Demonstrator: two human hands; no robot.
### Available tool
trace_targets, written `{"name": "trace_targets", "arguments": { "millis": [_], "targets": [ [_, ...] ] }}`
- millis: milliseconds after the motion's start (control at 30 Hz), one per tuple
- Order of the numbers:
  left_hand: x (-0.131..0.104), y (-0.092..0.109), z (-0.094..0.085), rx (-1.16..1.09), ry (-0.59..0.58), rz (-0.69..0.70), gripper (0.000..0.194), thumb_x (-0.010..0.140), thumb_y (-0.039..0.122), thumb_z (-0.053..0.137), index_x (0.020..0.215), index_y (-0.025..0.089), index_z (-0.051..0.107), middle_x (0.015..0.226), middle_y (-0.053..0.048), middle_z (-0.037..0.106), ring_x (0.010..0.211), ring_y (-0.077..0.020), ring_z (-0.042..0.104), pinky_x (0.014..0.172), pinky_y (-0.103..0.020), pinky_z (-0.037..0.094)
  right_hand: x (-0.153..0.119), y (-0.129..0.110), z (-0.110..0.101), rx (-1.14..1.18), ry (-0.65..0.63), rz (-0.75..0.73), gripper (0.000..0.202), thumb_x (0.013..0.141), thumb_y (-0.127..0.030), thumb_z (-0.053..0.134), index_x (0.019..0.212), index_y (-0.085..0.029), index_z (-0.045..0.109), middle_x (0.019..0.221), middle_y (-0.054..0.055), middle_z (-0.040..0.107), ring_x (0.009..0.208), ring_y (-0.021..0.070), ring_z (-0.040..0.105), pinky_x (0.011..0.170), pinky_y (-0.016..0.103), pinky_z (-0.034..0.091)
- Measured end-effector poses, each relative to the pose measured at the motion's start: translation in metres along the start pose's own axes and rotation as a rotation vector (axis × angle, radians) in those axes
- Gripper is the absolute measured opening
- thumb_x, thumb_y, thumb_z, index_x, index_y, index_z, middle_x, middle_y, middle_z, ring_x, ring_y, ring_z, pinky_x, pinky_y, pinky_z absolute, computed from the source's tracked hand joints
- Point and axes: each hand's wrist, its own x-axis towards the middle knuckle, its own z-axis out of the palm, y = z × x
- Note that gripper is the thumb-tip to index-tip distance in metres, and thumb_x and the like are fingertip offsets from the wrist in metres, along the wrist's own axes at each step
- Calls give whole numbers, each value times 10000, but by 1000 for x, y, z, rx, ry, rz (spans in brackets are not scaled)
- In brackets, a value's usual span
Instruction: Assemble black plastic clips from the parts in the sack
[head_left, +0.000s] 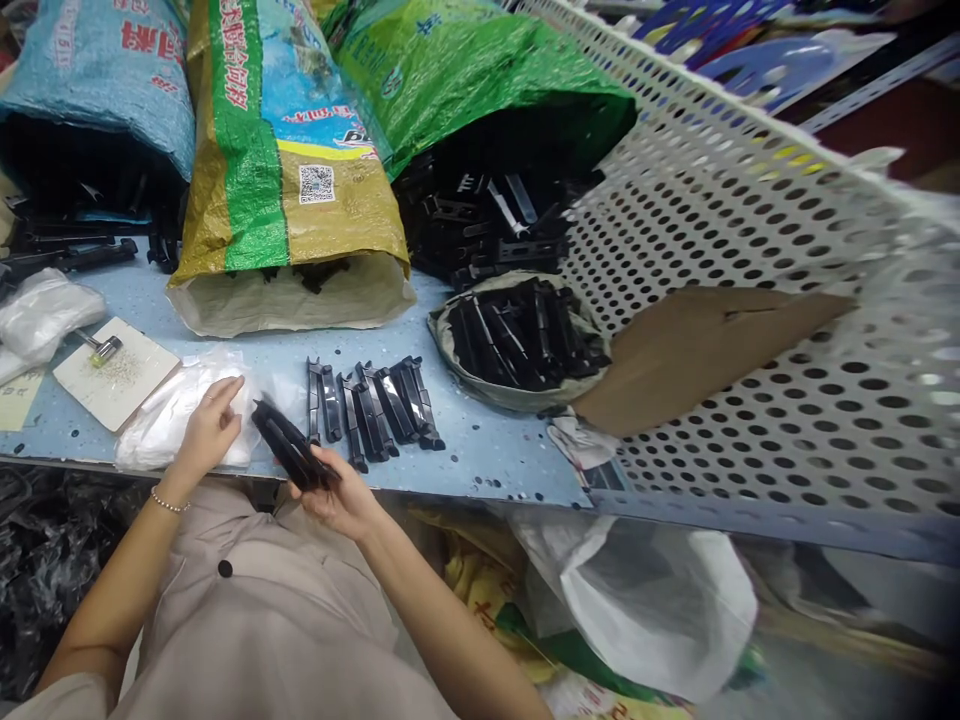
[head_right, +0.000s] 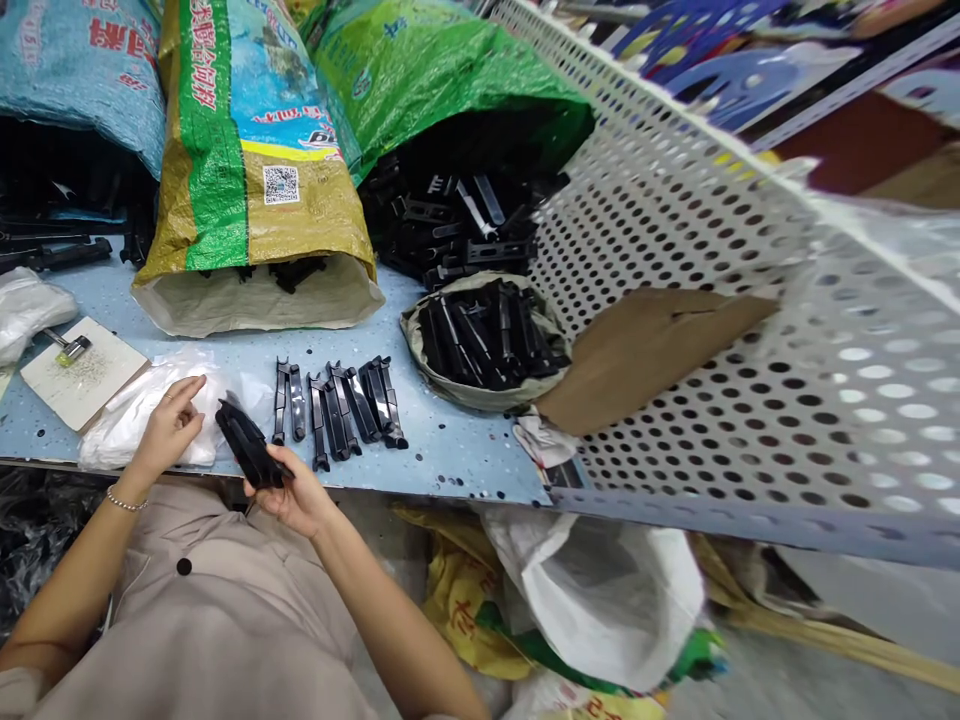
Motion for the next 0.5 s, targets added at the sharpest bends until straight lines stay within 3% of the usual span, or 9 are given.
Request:
{"name": "trace_targets", "arguments": {
  "millis": [67,167,267,333,400,467,500],
  "targets": [
    [-8,12,-4,85,-55,168,632,884,51,476,1490,219,414,1445,-128,460,1094,-169,619,950,-313,533,9,0,-5,36,-33,37,506,924,-526,457,1058,-61,602,732,102,648,382,51,400,335,151,226],
    [-24,35,0,65,-235,425,734,886,-23,369,1565,230,252,1494,-120,418,1390,-208,415,1137,-382,414,22,-3,2,-24,36,-30,473,889,-571,472,920,-111,577,698,51,601,379,37,316,343,155,213],
    [-35,48,6,16,-379,418,781,867,-9,402,1584,207,176,1526,-143,359,1416,-221,375,1149,-390,404,30,-2,22,-371,264,-288,385,863,-525,570,916,-144,562,754,23,583,518,78,450,431,168,351],
    [-40,51,1,22,-375,370,756,870,59,500,1567,199,240,1477,-160,409,1365,-244,433,1109,-403,444,29,2,36,-710,258,-440,397,844,-450,650,1096,-152,578,953,49,617,801,138,577,646,217,492],
    [-46,55,-19,36,-299,354,634,875,111,573,1480,215,415,1334,-140,534,1237,-227,541,1038,-374,498,22,3,46,-927,50,-449,540,858,-424,662,1305,-160,513,1126,75,604,1013,181,574,848,287,504],
    [-61,64,-59,80,-220,314,441,892,130,591,1318,240,579,1188,-95,616,1110,-184,608,980,-310,518,13,-2,48,-1007,-167,-371,560,924,-461,575,1381,-154,478,1144,95,613,1019,195,592,881,330,505],
    [-72,70,-85,120,-219,249,381,893,156,609,1263,249,618,1185,-81,625,1089,-171,621,969,-275,516,9,-8,46,-1059,-179,-363,524,959,-471,516,1374,-152,498,1133,103,623,995,198,606,870,341,512]
  ]
}}
